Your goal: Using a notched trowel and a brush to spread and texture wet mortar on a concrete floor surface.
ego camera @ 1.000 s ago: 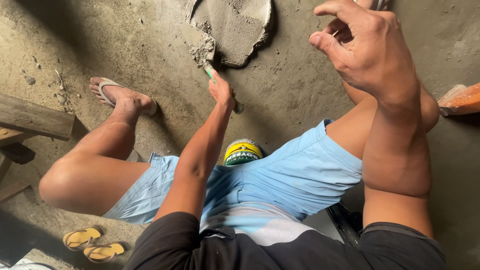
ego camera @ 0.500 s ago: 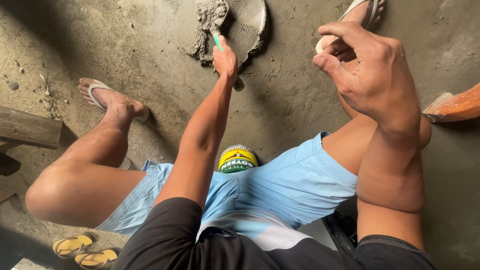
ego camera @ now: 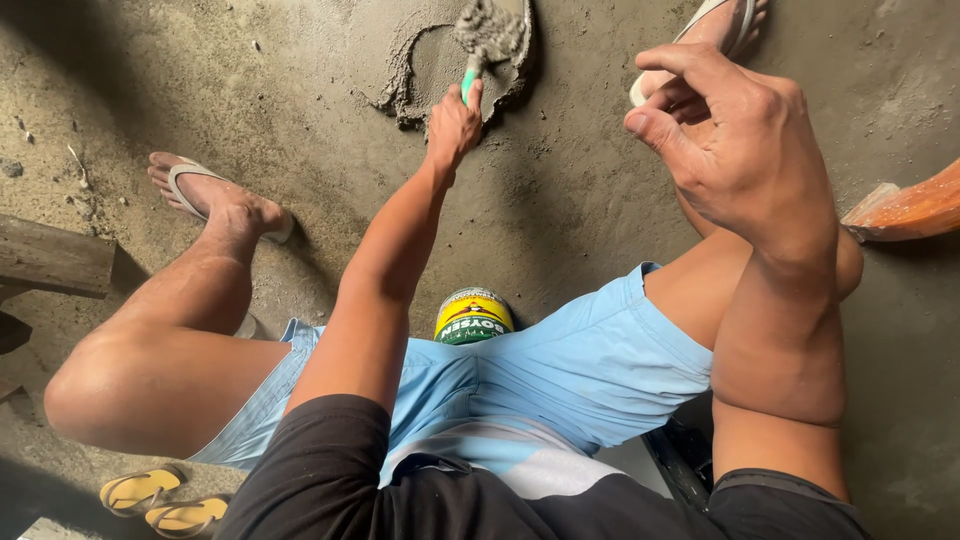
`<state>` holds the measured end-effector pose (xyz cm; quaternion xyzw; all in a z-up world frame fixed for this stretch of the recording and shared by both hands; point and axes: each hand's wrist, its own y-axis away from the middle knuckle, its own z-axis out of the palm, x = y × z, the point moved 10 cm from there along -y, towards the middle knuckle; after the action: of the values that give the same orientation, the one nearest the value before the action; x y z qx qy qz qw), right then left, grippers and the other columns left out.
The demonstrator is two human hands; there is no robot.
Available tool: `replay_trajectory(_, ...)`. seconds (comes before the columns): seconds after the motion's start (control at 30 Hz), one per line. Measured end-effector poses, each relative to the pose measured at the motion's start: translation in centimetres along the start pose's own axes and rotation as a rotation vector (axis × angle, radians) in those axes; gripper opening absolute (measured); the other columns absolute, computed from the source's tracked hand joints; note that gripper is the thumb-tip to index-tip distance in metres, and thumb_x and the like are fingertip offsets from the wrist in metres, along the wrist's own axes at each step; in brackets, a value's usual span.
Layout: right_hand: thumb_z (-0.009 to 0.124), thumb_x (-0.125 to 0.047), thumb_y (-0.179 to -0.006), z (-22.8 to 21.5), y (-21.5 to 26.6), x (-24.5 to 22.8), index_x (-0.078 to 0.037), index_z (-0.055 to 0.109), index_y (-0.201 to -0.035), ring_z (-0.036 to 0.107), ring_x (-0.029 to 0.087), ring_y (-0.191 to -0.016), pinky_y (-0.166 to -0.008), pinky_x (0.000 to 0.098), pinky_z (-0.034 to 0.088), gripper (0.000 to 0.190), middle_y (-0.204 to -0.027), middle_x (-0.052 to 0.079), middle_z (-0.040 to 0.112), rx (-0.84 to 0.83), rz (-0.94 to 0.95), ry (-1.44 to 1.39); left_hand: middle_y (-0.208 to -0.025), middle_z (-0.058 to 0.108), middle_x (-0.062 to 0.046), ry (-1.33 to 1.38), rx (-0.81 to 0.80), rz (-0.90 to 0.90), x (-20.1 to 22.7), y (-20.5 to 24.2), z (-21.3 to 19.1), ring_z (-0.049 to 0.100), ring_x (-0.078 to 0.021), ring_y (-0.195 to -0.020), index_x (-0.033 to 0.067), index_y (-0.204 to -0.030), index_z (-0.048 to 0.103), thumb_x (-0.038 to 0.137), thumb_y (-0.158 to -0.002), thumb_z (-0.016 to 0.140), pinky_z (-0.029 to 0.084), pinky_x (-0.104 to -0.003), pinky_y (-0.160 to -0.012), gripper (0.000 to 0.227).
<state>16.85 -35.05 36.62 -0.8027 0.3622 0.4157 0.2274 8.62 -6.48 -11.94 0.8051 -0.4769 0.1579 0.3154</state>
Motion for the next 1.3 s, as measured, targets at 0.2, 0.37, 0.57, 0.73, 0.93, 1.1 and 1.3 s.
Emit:
replay_trajectory(0.2,0.079,0.013,-0.1,0.3,-0.2,0.0,0.015,0.066,-0.13,0.068,0.024,-0.083,-0.074,0.0332,0.054,0.033,-0.1,0.018,0.073,0.001,-0.004,-0.005,-0.055,0.05,-0.012,0.01,-0.084,0.019,1.0,4.0,-0.8,0.045,-0.0176,-0.035,0.0007,-0.087,0.049,0.051,-0.108,0.033,0.037,-0.034,-0.025,0.057)
replay_trajectory(0.37,0.078,0.012,-0.1,0.5,-0.2,0.1,0.014,0.067,-0.131,0.068,0.023,-0.08,-0.072,0.0328,0.053,0.033,-0.098,0.017,0.073,-0.009,-0.009,0.002,-0.057,0.052,-0.009,-0.063,-0.22,-0.007,0.8,7.3,-1.9,0.048,-0.0172,-0.038,0.0015,-0.093,0.051,0.05,-0.109,0.034,0.043,-0.034,-0.031,0.054)
replay_trajectory(0.57,0.078,0.012,-0.1,0.4,0.0,0.1,0.014,0.067,-0.13,0.067,0.021,-0.078,-0.07,0.0313,0.052,0.031,-0.094,0.015,0.073,0.011,-0.031,0.009,-0.061,0.062,-0.018,-0.212,-0.354,-0.046,0.6,12.1,-4.5,0.06,-0.0293,-0.044,0.0013,-0.104,0.052,0.054,-0.109,0.033,0.052,-0.043,-0.039,0.057)
replay_trajectory(0.73,0.078,0.012,-0.101,0.0,0.3,0.3,0.014,0.068,-0.13,0.067,0.022,-0.08,-0.071,0.0326,0.053,0.031,-0.095,0.017,0.072,0.02,-0.04,0.006,-0.061,0.059,-0.014,-0.254,-0.44,-0.033,-1.8,16.0,-5.8,0.054,-0.0249,-0.041,0.0048,-0.1,0.048,0.054,-0.11,0.028,0.049,-0.041,-0.036,0.054)
replay_trajectory(0.93,0.078,0.012,-0.102,-0.6,0.6,0.3,0.015,0.066,-0.132,0.065,0.022,-0.078,-0.071,0.0334,0.052,0.033,-0.097,0.016,0.072,0.001,-0.048,0.0,-0.054,0.037,0.003,-0.436,-0.51,-0.001,-5.6,18.3,-10.9,0.028,-0.0101,-0.036,0.007,-0.114,0.059,0.061,-0.109,0.025,0.027,-0.031,-0.026,0.064)
replay_trajectory(1.1,0.078,0.013,-0.102,-1.1,0.0,0.1,0.017,0.067,-0.131,0.068,0.024,-0.082,-0.074,0.0334,0.054,0.031,-0.098,0.019,0.073,0.026,-0.054,-0.004,-0.058,0.054,-0.003,-0.066,-0.335,-0.081,-5.3,12.7,-15.9,0.038,-0.0098,-0.036,-0.0046,-0.119,0.066,0.043,-0.113,0.04,0.028,-0.029,-0.024,0.054)
replay_trajectory(1.3,0.08,0.006,-0.104,-0.1,-0.4,0.9,0.014,0.068,-0.131,0.068,0.023,-0.08,-0.073,0.0334,0.054,0.031,-0.093,0.017,0.072,0.018,-0.023,0.017,-0.06,0.045,-0.003,-0.014,-0.08,-0.251,-7.6,7.1,-18.4,0.037,-0.0146,-0.048,0.0123,-0.069,0.047,0.061,-0.111,0.038,0.035,-0.037,-0.041,0.065)
